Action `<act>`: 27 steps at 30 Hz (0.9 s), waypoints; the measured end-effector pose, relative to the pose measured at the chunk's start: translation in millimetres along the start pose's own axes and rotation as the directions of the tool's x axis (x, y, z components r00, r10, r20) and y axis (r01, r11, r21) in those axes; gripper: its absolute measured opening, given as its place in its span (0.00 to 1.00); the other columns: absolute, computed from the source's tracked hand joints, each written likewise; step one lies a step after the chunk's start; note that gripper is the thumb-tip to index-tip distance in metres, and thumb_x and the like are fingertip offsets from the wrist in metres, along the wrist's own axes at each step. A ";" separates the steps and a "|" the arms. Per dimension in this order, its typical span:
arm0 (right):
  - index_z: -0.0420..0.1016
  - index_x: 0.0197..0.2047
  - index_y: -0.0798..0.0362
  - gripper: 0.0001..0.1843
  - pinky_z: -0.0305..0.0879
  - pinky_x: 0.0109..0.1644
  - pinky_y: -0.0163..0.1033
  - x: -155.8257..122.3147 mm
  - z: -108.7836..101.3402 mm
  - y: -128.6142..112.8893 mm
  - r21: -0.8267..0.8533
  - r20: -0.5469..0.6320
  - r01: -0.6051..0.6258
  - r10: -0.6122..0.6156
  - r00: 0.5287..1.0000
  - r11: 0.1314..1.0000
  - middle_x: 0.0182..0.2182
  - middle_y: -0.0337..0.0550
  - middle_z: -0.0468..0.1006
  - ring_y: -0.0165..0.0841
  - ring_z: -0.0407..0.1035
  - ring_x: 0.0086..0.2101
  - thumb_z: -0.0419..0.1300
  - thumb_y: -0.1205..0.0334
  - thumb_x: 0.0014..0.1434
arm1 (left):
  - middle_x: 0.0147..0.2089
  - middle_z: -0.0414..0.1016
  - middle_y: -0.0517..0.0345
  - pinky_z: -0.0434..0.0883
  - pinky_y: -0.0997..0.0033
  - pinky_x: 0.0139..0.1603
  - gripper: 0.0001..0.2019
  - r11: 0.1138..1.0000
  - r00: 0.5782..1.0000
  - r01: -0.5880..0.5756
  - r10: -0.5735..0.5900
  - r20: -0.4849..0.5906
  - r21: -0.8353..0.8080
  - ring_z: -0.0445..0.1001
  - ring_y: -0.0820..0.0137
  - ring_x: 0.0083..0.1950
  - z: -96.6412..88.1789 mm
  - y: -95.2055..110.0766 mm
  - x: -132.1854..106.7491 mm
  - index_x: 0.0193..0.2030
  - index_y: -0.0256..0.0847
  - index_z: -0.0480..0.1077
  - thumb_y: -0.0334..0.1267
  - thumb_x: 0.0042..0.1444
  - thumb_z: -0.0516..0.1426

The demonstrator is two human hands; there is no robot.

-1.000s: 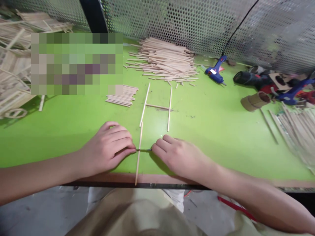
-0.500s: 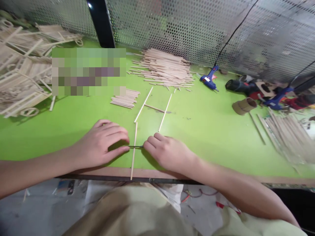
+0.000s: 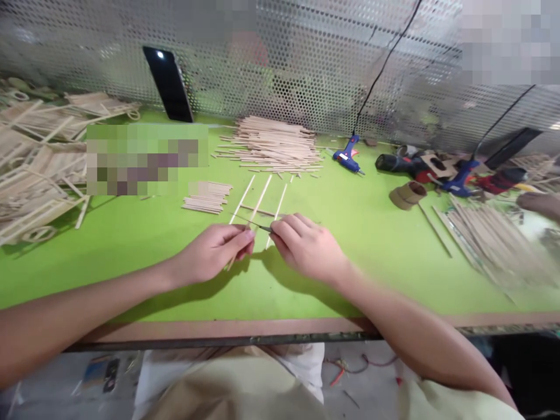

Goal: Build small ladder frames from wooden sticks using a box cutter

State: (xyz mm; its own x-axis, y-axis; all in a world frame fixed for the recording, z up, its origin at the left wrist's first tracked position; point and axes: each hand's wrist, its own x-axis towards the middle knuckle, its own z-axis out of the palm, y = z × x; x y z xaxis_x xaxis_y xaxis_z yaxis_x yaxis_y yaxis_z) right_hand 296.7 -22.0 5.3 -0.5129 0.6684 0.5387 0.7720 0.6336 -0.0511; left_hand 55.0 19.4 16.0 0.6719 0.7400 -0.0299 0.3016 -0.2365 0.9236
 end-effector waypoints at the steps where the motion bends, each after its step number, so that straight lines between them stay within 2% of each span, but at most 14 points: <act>1: 0.77 0.49 0.52 0.09 0.72 0.39 0.39 -0.8 0.5 -1.1 0.029 -0.025 0.009 -0.009 1.000 1.000 0.39 0.48 0.84 0.37 0.77 0.38 0.55 0.66 0.77 | 0.22 0.68 0.63 0.66 0.70 0.27 0.27 1.000 1.000 0.009 -0.009 -0.007 -0.012 0.68 0.72 0.23 0.8 -3.2 0.4 0.29 0.42 0.71 0.58 0.75 0.51; 5: 0.76 0.52 0.50 0.09 0.74 0.40 0.42 -2.1 -5.0 4.2 0.082 -0.168 -0.023 0.036 0.985 0.996 0.39 0.48 0.83 0.39 0.77 0.37 0.54 0.66 0.75 | 0.16 0.61 0.66 0.65 0.70 0.24 0.29 0.998 0.992 0.070 -0.070 -0.102 -0.008 0.64 0.72 0.18 -13.0 -18.1 0.5 0.28 0.43 0.69 0.58 0.77 0.46; 8: 0.77 0.50 0.51 0.11 0.71 0.38 0.43 1.2 -8.7 27.6 -0.013 -0.081 -0.254 0.252 0.964 0.967 0.38 0.50 0.82 0.40 0.76 0.35 0.53 0.59 0.77 | 0.17 0.61 0.66 0.61 0.69 0.23 0.28 0.988 0.985 0.023 0.004 -0.174 0.155 0.63 0.71 0.18 -25.8 -26.7 2.7 0.31 0.43 0.72 0.56 0.77 0.47; 9: 0.77 0.49 0.52 0.14 0.70 0.37 0.43 2.9 -8.3 38.6 -0.077 -0.016 -0.358 0.358 0.934 0.931 0.38 0.51 0.83 0.41 0.75 0.34 0.52 0.57 0.77 | 0.18 0.62 0.66 0.60 0.70 0.23 0.26 0.972 0.983 -0.016 0.058 -0.175 0.233 0.63 0.71 0.19 -28.7 -28.5 3.8 0.34 0.42 0.74 0.55 0.77 0.47; 11: 0.79 0.49 0.53 0.17 0.67 0.36 0.44 6.4 -4.7 61.8 -0.222 0.125 -0.508 0.541 0.832 0.832 0.39 0.53 0.84 0.42 0.75 0.32 0.49 0.58 0.76 | 0.20 0.67 0.64 0.59 0.70 0.24 0.23 0.915 0.973 -0.107 0.176 -0.146 0.389 0.67 0.71 0.21 -31.8 -31.5 5.8 0.37 0.42 0.75 0.50 0.77 0.47; 13: 0.81 0.48 0.55 0.19 0.66 0.37 0.45 8.6 -0.1 80.0 -0.330 0.250 -0.550 0.633 0.732 0.767 0.42 0.57 0.86 0.45 0.76 0.35 0.49 0.59 0.74 | 0.24 0.73 0.61 0.60 0.72 0.26 0.20 0.834 0.957 -0.187 0.275 -0.096 0.519 0.71 0.70 0.24 -31.5 -34.1 6.5 0.39 0.42 0.74 0.46 0.77 0.47; 14: 0.82 0.50 0.56 0.19 0.68 0.39 0.47 9.1 1.4 85.2 -0.357 0.268 -0.545 0.642 0.718 0.759 0.45 0.59 0.86 0.48 0.77 0.39 0.50 0.60 0.73 | 0.26 0.75 0.60 0.59 0.72 0.26 0.19 0.793 0.948 -0.221 0.310 -0.065 0.568 0.72 0.70 0.25 -30.4 -35.3 6.3 0.40 0.41 0.74 0.45 0.77 0.47; 16: 0.81 0.56 0.58 0.22 0.70 0.44 0.50 9.0 1.6 84.8 -0.359 0.215 -0.520 0.611 0.762 0.775 0.51 0.62 0.85 0.53 0.78 0.48 0.50 0.58 0.74 | 0.26 0.75 0.60 0.56 0.73 0.23 0.20 0.719 0.934 -0.268 0.357 -0.011 0.642 0.71 0.71 0.23 -26.7 -37.1 4.5 0.39 0.41 0.73 0.44 0.78 0.46; 18: 0.79 0.61 0.59 0.24 0.71 0.50 0.53 8.0 -1.9 70.3 -0.304 0.099 -0.458 0.506 0.857 0.835 0.52 0.62 0.85 0.53 0.77 0.51 0.48 0.56 0.77 | 0.25 0.75 0.59 0.52 0.73 0.22 0.22 0.645 0.918 -0.292 0.397 0.016 0.706 0.70 0.71 0.22 -21.9 -37.6 1.7 0.39 0.40 0.73 0.45 0.79 0.45; 19: 0.79 0.61 0.58 0.24 0.71 0.51 0.53 7.4 -4.0 59.2 -0.264 0.058 -0.398 0.426 0.903 0.879 0.51 0.60 0.85 0.50 0.78 0.50 0.48 0.56 0.78 | 0.25 0.76 0.58 0.50 0.72 0.22 0.23 0.608 0.908 -0.300 0.418 0.026 0.735 0.70 0.70 0.22 -19.4 -37.2 0.1 0.39 0.40 0.73 0.45 0.80 0.44; 21: 0.80 0.58 0.56 0.21 0.70 0.50 0.48 6.0 -7.0 33.9 -0.156 0.059 -0.170 0.181 0.982 0.973 0.46 0.53 0.87 0.44 0.78 0.45 0.49 0.57 0.79 | 0.27 0.77 0.57 0.49 0.71 0.23 0.24 0.547 0.894 -0.314 0.445 0.048 0.776 0.70 0.69 0.22 -14.5 -35.8 -2.8 0.40 0.41 0.74 0.45 0.81 0.43; 23: 0.82 0.53 0.53 0.15 0.68 0.46 0.43 5.1 -6.7 11.5 -0.089 0.106 0.079 -0.070 0.992 0.993 0.40 0.47 0.86 0.39 0.77 0.40 0.54 0.59 0.78 | 0.27 0.79 0.56 0.50 0.70 0.23 0.25 0.515 0.888 -0.325 0.454 0.069 0.794 0.70 0.69 0.22 -10.2 -34.1 -5.3 0.42 0.41 0.76 0.46 0.81 0.42; 24: 0.82 0.51 0.53 0.14 0.67 0.43 0.41 4.7 -5.4 3.3 -0.070 0.109 0.149 -0.141 0.984 0.986 0.36 0.44 0.85 0.36 0.76 0.37 0.55 0.61 0.78 | 0.28 0.79 0.56 0.50 0.69 0.23 0.26 0.501 0.886 -0.325 0.458 0.073 0.802 0.71 0.70 0.22 -8.3 -33.4 -6.3 0.43 0.40 0.76 0.46 0.82 0.41; 27: 0.81 0.46 0.54 0.16 0.62 0.36 0.39 3.6 -0.5 -8.0 -0.027 0.135 0.174 -0.169 0.976 0.984 0.30 0.41 0.81 0.32 0.72 0.31 0.52 0.65 0.80 | 0.26 0.78 0.56 0.49 0.68 0.24 0.27 0.459 0.871 -0.324 0.485 0.072 0.828 0.72 0.69 0.23 -3.6 -32.4 -8.8 0.42 0.40 0.76 0.47 0.82 0.41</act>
State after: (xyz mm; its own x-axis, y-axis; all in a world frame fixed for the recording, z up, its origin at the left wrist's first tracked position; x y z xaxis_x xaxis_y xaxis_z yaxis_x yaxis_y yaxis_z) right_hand 288.9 -24.8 8.1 -0.6822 0.5978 0.4210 0.6804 0.7299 0.0661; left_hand 36.9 22.8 -12.3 0.7804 0.4850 0.3947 0.4808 -0.8690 0.1172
